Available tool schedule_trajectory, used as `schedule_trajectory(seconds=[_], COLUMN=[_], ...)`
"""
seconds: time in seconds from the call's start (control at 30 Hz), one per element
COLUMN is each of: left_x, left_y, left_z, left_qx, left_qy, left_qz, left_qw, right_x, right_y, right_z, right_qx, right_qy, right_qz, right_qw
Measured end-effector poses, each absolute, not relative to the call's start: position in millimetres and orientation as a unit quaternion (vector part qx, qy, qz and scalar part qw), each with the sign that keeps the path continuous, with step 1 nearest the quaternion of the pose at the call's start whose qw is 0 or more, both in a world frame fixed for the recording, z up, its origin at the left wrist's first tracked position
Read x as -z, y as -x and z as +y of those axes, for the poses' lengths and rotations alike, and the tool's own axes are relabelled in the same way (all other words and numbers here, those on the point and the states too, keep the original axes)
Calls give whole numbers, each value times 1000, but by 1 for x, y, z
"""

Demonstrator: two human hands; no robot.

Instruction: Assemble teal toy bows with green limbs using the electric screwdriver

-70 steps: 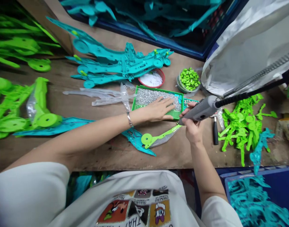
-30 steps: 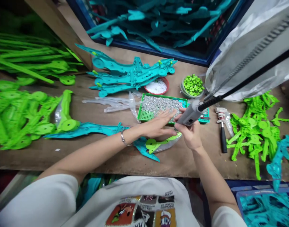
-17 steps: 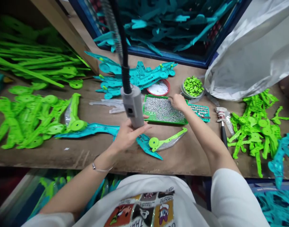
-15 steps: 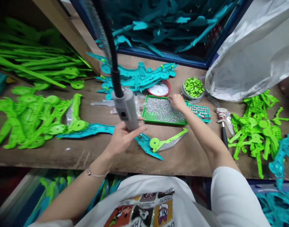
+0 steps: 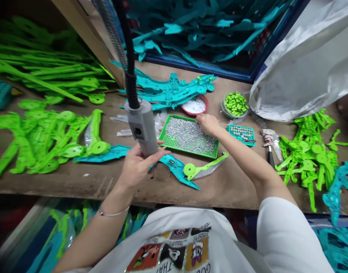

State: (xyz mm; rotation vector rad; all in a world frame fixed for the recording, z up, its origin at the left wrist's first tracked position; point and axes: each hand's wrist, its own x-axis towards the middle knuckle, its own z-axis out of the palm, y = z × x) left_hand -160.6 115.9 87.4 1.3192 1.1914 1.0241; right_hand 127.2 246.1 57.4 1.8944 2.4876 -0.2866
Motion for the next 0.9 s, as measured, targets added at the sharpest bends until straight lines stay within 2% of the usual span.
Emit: schedule_trajectory(seconds=[0.23,0.47,0.57,0.73,0.9], left_x=[-95,-87,-86,-86,-83], left_y=[169,172,170,169,177], left_z=[118,122,125,126,124], left_qx=[-443,-430,-420,-400,-397], left_qy=[-541,-563,-575,-588,-581], left_qz=[483,452,437,424,408], left_qw=[528,541,550,561,582], right_x=[-94,-106,-102,-95,-100], right_y=[-182,-224,-225,-199,-154], right_z=[203,109,88,89,95], right_qx=[88,149,184,347,486], right_qy=[-602,-737,-790,-817,-759], right_qz=[792,659,582,384,304], right_qw=[41,5,-56,-254,-308])
